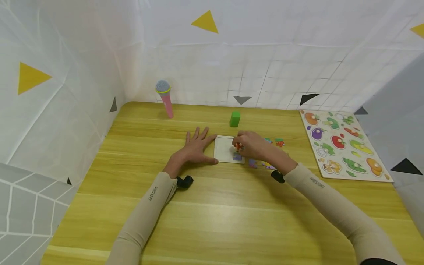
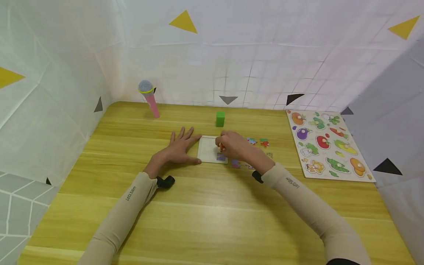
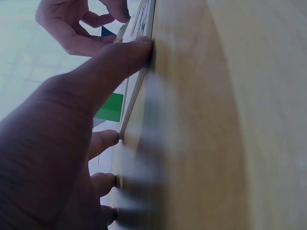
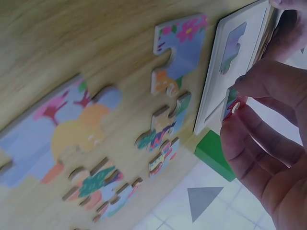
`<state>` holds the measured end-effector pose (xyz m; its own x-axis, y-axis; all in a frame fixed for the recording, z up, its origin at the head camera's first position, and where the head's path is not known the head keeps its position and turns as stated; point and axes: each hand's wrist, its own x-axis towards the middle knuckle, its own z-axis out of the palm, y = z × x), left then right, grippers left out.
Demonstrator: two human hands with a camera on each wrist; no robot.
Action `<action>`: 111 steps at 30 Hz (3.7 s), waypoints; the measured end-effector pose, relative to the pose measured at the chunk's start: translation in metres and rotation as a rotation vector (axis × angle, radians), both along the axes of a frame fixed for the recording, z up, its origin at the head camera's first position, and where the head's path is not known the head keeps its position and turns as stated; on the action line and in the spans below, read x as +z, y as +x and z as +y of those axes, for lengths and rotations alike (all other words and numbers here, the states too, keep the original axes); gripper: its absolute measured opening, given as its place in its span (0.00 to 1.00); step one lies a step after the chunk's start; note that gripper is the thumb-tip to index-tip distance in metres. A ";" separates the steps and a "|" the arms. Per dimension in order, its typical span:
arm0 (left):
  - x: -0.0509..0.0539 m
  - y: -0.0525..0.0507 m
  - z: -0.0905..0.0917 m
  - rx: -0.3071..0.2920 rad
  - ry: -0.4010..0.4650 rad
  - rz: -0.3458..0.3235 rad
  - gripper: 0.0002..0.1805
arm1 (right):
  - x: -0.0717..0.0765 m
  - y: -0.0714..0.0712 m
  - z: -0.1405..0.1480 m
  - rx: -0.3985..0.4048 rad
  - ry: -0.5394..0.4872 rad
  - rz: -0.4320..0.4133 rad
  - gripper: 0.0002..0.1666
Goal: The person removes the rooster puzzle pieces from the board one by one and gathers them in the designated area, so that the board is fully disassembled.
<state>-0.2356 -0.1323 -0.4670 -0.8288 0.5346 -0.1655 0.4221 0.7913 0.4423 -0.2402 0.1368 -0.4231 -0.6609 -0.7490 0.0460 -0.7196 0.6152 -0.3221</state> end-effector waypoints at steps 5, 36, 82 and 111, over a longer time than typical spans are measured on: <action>0.000 -0.001 0.000 -0.008 -0.004 0.003 0.58 | 0.002 0.003 0.008 -0.010 0.006 0.016 0.11; -0.001 -0.001 -0.001 -0.015 0.005 -0.002 0.58 | 0.009 0.018 0.057 -0.073 0.074 0.067 0.14; -0.001 -0.002 -0.001 -0.017 0.011 -0.007 0.59 | -0.002 0.025 0.128 -0.186 0.129 0.072 0.15; -0.003 0.000 -0.001 -0.017 0.001 0.003 0.58 | 0.000 0.027 0.110 -0.210 0.105 0.082 0.19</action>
